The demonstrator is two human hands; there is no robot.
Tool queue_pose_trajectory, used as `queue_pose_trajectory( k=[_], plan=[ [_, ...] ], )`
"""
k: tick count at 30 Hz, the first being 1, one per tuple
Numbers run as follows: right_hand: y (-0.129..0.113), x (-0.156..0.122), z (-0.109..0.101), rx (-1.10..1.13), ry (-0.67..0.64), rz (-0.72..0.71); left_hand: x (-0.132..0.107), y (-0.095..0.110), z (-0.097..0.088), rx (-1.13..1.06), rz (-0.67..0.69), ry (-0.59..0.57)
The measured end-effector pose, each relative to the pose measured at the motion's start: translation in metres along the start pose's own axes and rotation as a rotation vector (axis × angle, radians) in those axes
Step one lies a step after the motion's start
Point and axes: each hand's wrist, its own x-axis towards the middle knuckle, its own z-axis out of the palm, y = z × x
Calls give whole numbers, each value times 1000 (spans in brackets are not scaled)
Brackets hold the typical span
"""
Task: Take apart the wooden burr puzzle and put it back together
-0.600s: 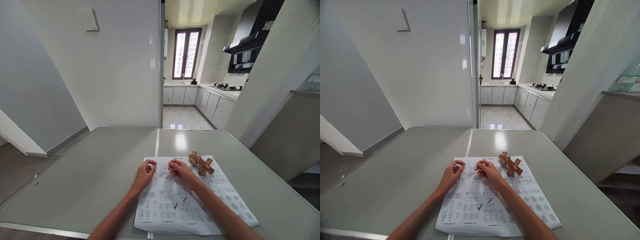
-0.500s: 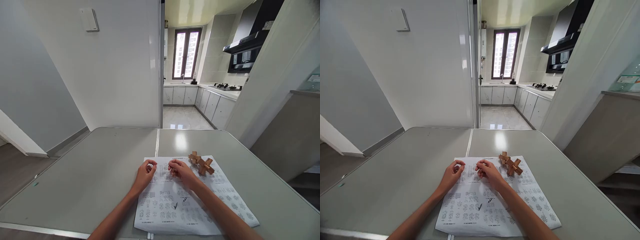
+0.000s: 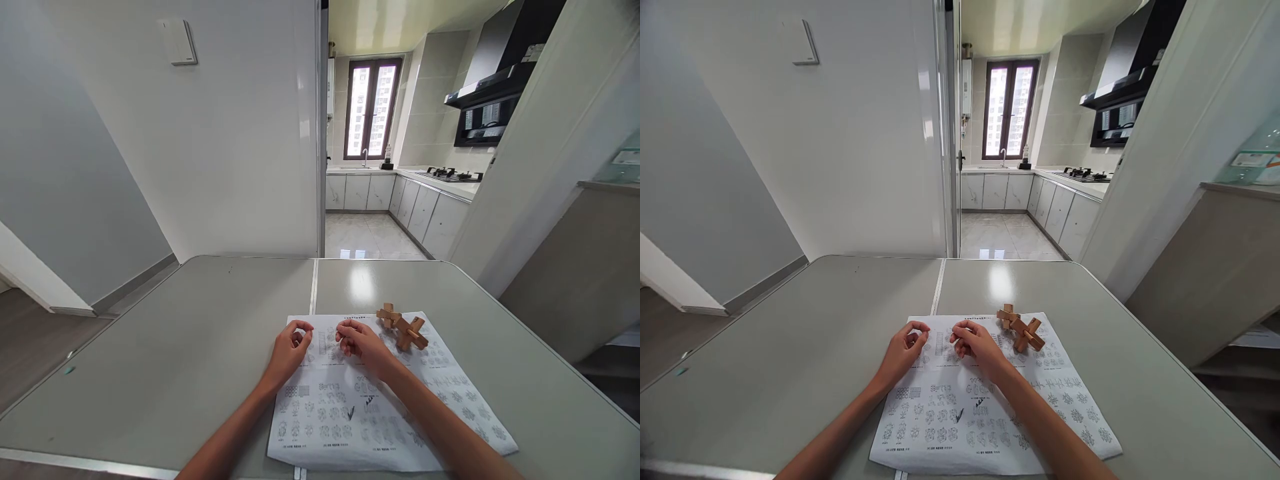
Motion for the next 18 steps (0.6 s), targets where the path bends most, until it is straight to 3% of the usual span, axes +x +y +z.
queue_pose_trajectory(
  k=[11, 18],
  plan=[
    [0, -1, 1, 33, 10, -2, 0, 1, 0, -8, -4, -3],
    [1, 5, -7, 203, 35, 29, -1, 0, 1, -11, 6, 7]
  ],
)
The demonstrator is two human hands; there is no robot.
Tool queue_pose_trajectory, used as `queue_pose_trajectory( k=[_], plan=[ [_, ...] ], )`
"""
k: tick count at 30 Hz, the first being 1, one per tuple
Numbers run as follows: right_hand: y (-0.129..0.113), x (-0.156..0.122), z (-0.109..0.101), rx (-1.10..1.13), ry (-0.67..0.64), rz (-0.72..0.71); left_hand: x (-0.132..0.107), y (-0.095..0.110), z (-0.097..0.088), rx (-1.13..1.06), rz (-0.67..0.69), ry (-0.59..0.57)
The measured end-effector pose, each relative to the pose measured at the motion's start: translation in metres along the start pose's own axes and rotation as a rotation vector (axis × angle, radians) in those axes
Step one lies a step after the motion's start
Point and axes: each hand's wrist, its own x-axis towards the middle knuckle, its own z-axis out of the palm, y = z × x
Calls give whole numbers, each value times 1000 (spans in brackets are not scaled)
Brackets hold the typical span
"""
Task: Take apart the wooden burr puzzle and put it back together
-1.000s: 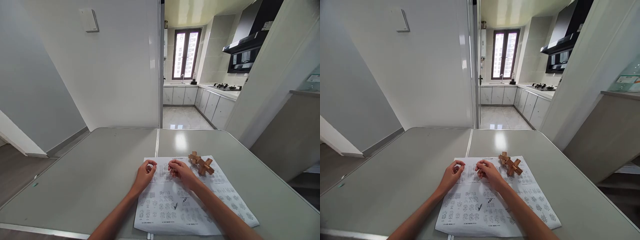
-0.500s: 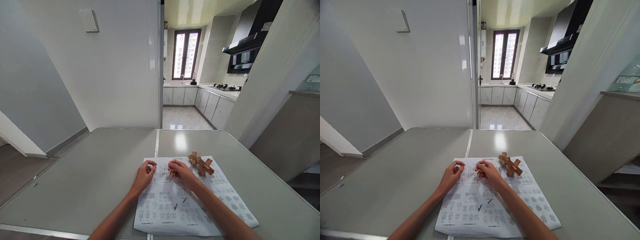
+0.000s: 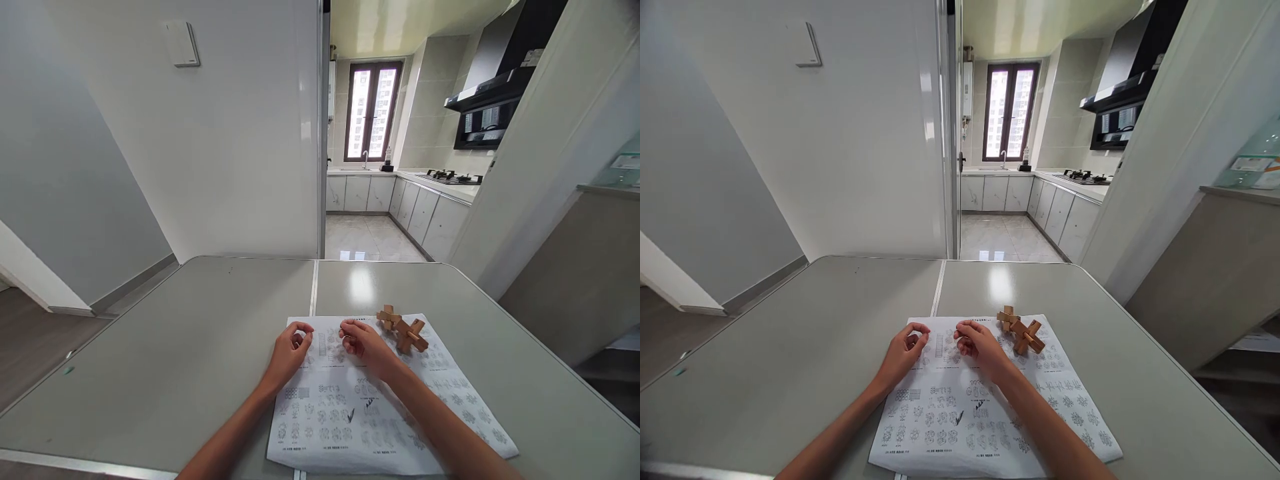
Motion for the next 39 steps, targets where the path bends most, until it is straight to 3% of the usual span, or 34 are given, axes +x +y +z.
queue_pose_trajectory(
  k=[9, 14, 22, 27, 31, 35, 39],
  plan=[
    [-11, -19, -31, 355, 60, 39, -2, 1, -1, -9, 0, -1],
    [-14, -44, -52, 662, -37, -13, -2, 4, -1, -2, 2, 1],
    [-15, -65, -73, 867, -78, -130, -3, 5, -1, -3, -5, -1],
    [-12, -63, -85, 790, -41, -185, -3, 4, -1, -7, -14, -3],
    [-13, -63, -86, 595, 96, -247, -3, 4, -1, -9, -8, -1],
    [-19, -68, -69, 320, 282, -388, -2, 3, -1, -7, 10, 3],
    [-21, -71, -41, -11, 292, -464, -3, 4, -1, 2, 35, 18]
  ],
)
